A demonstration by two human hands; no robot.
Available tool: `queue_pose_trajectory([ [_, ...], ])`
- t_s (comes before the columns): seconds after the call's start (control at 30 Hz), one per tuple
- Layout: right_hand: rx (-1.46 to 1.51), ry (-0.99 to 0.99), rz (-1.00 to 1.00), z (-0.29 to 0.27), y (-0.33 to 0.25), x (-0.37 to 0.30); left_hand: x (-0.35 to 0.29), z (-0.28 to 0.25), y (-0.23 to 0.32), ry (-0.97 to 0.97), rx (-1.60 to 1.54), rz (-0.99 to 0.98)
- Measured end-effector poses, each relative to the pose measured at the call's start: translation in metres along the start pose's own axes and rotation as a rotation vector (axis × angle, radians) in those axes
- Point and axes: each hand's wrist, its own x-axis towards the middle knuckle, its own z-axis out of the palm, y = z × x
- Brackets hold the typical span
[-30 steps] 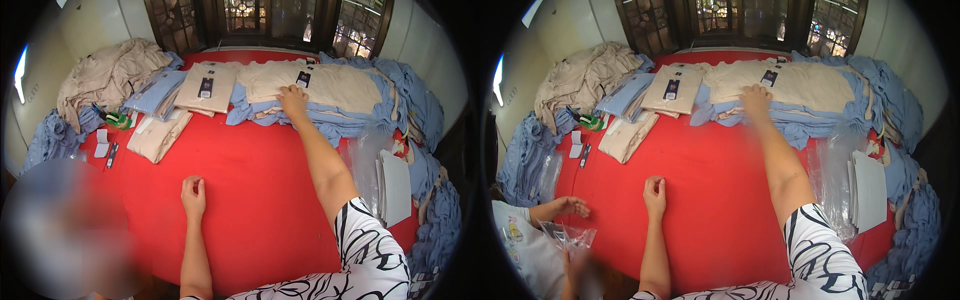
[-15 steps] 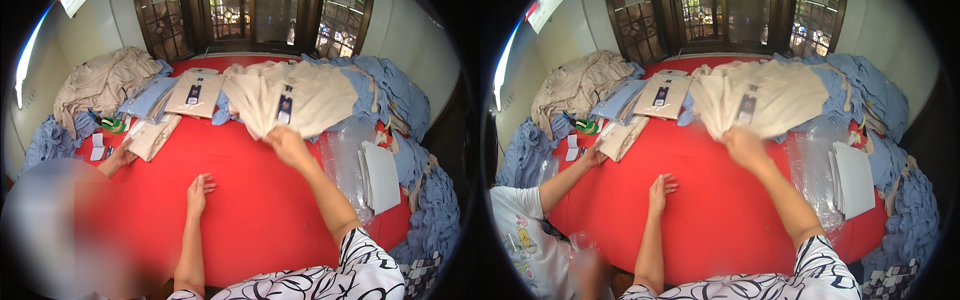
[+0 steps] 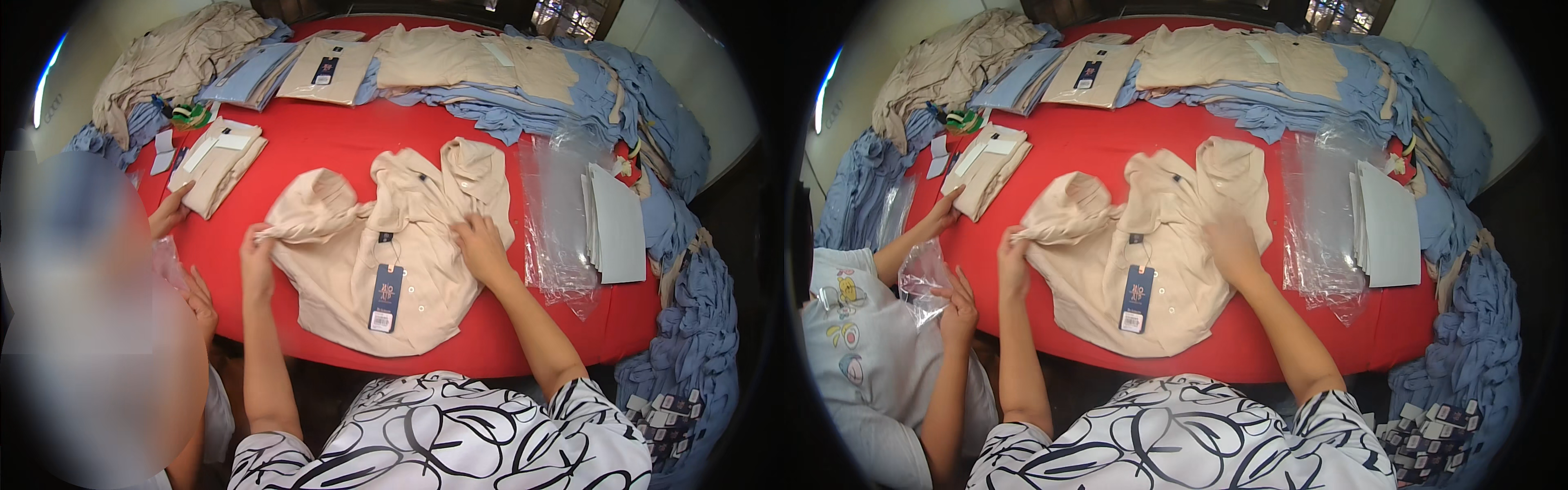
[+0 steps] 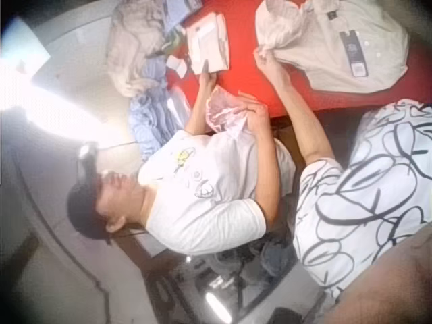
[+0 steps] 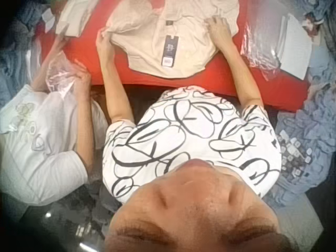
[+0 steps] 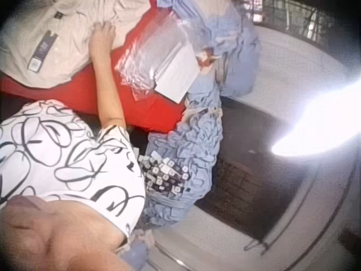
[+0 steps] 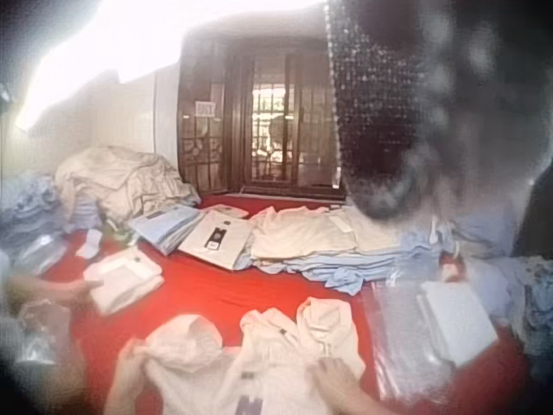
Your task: The person folds shirts by placing them flat on a table, smoothing the fabric, and folding them around a guide board before placing them into plastic bags.
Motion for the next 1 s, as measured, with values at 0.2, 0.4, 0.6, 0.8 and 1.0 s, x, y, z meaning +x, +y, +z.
queue_pose_trajectory([
  [0.2,0.086,-0.899,-0.347,-0.077,-0.057,-0.088,-0.070,-0.069,0.045,-0.023,0.075,-0.090],
  [0.4,0.332,-0.042,-0.396,0.014,-0.080,0.018,-0.109,-0.053,-0.007,0.184,0.961,-0.026],
  [0.6,0.254,0.117,-0.476,0.075,-0.145,0.061,-0.110,-0.021,0.007,0.015,1.115,0.047],
  [0.8,1.038,-0.080,-0.166,-0.080,-0.031,-0.005,-0.152,-0.095,0.054,0.477,0.486,0.444],
  [1.0,1.128,0.552,-0.231,-0.238,0.133,-0.211,-0.182,-0.114,0.157,0.599,0.034,0.609],
])
